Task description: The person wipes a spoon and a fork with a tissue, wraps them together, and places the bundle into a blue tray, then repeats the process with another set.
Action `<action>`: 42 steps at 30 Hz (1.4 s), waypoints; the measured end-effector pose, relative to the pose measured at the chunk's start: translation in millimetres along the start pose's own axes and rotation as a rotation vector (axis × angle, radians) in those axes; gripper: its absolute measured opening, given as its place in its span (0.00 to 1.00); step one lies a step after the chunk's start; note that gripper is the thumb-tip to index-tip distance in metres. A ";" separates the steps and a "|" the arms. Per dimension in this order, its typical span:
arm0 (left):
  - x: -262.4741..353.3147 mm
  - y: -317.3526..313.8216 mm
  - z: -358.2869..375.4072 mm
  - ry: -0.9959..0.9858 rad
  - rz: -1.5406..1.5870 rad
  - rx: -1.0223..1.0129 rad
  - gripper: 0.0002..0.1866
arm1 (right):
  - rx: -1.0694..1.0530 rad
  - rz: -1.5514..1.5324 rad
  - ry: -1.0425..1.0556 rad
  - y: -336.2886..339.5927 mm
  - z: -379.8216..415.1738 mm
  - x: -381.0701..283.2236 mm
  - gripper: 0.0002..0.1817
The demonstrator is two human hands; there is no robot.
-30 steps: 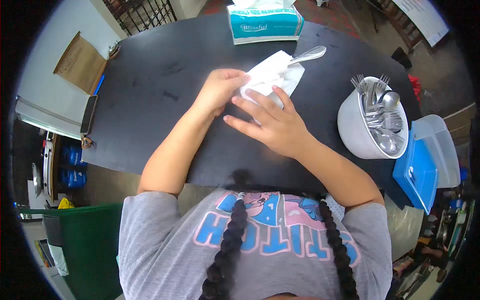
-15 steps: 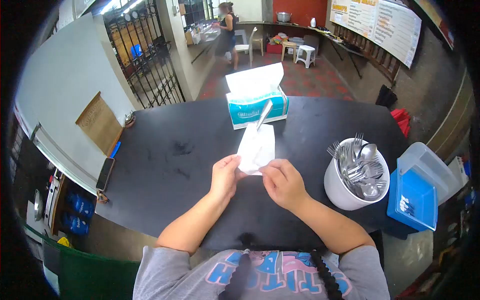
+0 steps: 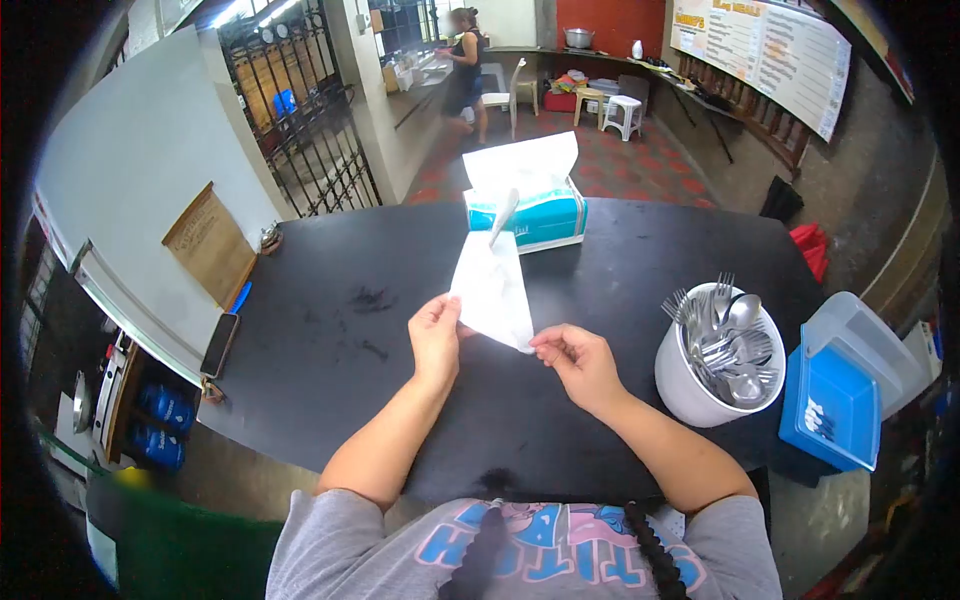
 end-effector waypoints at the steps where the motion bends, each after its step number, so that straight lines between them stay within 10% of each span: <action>1: -0.4 3.7 -4.4 -0.014 0.002 0.011 0.12 | -0.004 -0.002 -0.003 2.2 -0.1 -2.9 0.12; 3: -2.7 6.2 -5.2 -0.029 0.003 0.026 0.12 | -0.100 0.632 0.554 -2.7 6.4 -34.2 0.15; 7: 4.3 -15.6 17.3 0.012 -0.029 -0.087 0.11 | -0.219 1.066 0.903 -45.1 31.8 -55.8 0.19; 24: -8.6 -26.9 29.1 0.210 0.030 -0.177 0.09 | -0.063 1.140 0.877 -22.4 12.3 -31.6 0.11; 42: 33.6 -50.4 55.6 -0.463 -0.838 -0.607 0.09 | -0.072 0.675 0.463 7.6 -3.3 -23.3 0.11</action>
Point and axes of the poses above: each hand's wrist, its own z-axis away from the middle knuckle, its own y-axis out of the back of the hand, x = y × z, the point moved 4 cm from there along -z, towards the middle knuckle, and after that the axes turned 7 degrees about -z, right-handed, at the moved point
